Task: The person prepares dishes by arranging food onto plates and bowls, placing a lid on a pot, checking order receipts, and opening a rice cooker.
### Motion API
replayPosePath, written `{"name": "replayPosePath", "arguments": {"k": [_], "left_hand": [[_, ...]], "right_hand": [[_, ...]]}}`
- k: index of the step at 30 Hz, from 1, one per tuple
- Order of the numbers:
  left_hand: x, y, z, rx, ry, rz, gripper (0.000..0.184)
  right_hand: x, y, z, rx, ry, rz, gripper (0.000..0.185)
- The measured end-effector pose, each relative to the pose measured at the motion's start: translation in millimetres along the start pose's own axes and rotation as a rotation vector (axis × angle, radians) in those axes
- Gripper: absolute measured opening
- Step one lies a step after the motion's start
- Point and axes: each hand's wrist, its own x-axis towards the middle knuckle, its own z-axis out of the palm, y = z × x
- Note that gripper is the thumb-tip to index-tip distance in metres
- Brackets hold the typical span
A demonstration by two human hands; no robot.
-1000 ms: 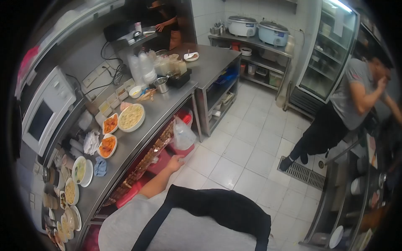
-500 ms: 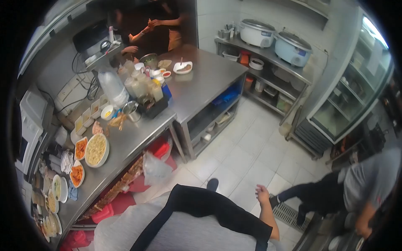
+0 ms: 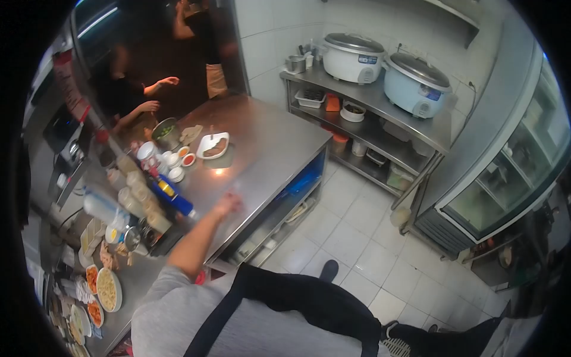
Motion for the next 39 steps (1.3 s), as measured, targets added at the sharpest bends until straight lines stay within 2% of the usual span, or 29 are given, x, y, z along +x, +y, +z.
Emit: {"name": "replayPosePath", "arguments": {"k": [2,3,5,7,9,10,12,13,14,15,16,17,18,19,21,23,24,27,29,30,31,33,34,37,39], "left_hand": [[48.6,15.1,-11.9,-0.253,0.275,-0.053,0.064],[52.7,39.7,-8.6,-0.524,0.436,-0.018,0.069],[95.5,38.3,-25.0,-0.836,0.628,-0.037,0.074],[120.2,41.6,-33.1,-1.012,0.806,-0.070,0.079],[134.1,40.4,-30.7,-1.051,0.903,-0.022,0.086],[140.3,41.5,-30.6,-1.060,0.947,-0.006,0.090],[154.7,37.4,-42.1,-1.040,1.015,0.020,0.090],[164.6,41.6,-39.3,-1.030,1.040,0.031,0.089],[162.7,62.1,-32.1,-1.015,1.068,0.020,0.087],[163.4,84.9,-24.3,-1.000,1.095,0.013,0.084],[180.5,73.2,-39.9,-1.018,1.108,0.039,0.079],[195.5,58.9,-58.8,-1.033,1.121,0.069,0.075],[198.5,73.0,-51.9,-0.988,1.135,0.093,0.072],[200.0,96.3,-41.1,-0.949,1.148,0.120,0.070],[223.7,88.0,-53.9,-1.013,1.143,0.169,0.066],[249.0,75.5,-66.3,-1.062,1.108,0.234,0.070],[266.7,76.3,-68.6,-1.086,1.092,0.266,0.073],[303.1,107.6,-60.5,-1.064,1.254,0.103,0.072],[325.3,86.5,-72.1,-1.075,1.107,0.202,0.088],[334.5,76.9,-76.5,-1.077,1.033,0.256,0.097],[342.9,79.1,-73.3,-1.093,1.078,0.236,0.098],[358.9,90.1,-51.9,-1.131,1.172,0.186,0.099],[366.3,95.9,-35.5,-1.060,1.273,0.146,0.091],[386.9,85.4,22.1,-0.662,1.367,0.115,0.074],[394.7,89.6,71.1,-0.064,1.511,0.058,0.064]], "right_hand": [[34.2,-18.7,-31.6,-0.005,0.006,0.028,0.018],[53.8,-32.5,-50.5,-0.013,0.009,0.037,0.017],[93.6,-64.6,-97.0,-0.025,0.017,0.055,0.017],[151.1,-100.1,-163.7,-0.013,0.021,0.054,0.018],[219.2,-153.9,-249.0,0.008,0.052,-0.062,0.018],[241.5,-210.9,-274.6,-0.262,0.252,-0.207,0.016],[238.5,-361.0,-303.9,-0.148,0.282,-0.578,0.021],[249.7,-426.9,-314.5,0.121,0.217,-0.559,0.023],[253.1,-488.6,-324.8,0.003,0.324,-0.658,0.018],[232.4,-563.0,-323.6,-0.041,0.276,-0.736,0.018],[228.0,-621.8,-322.4,-0.071,0.305,-0.924,0.025],[189.6,-688.6,-307.4,-0.149,0.310,-0.865,0.033],[168.6,-737.3,-296.5,-0.127,0.266,-0.995,0.033],[153.5,-785.8,-289.1,-0.161,0.254,-1.009,0.034],[131.0,-868.7,-272.6,-0.134,0.212,-1.101,0.033],[118.5,-944.3,-254.6,-0.208,0.213,-1.181,0.033],[122.3,-980.3,-250.0,-0.314,0.202,-1.233,0.036],[142.6,-1072.4,-223.2,-0.483,0.197,-1.369,0.039],[161.6,-1126.5,-198.1,-0.398,0.117,-1.410,0.033],[167.6,-1152.6,-183.4,-0.415,0.107,-1.361,0.034],[176.1,-1180.4,-174.1,-0.429,0.097,-1.316,0.034],[231.9,-1252.9,-164.9,-0.656,0.188,-1.455,0.035],[253.9,-1284.5,-157.2,-0.686,0.229,-1.473,0.036],[314.7,-1366.9,-129.5,-0.779,0.408,-1.511,0.037],[341.9,-1405.6,-116.7,-0.937,0.505,-1.493,0.036]]}}
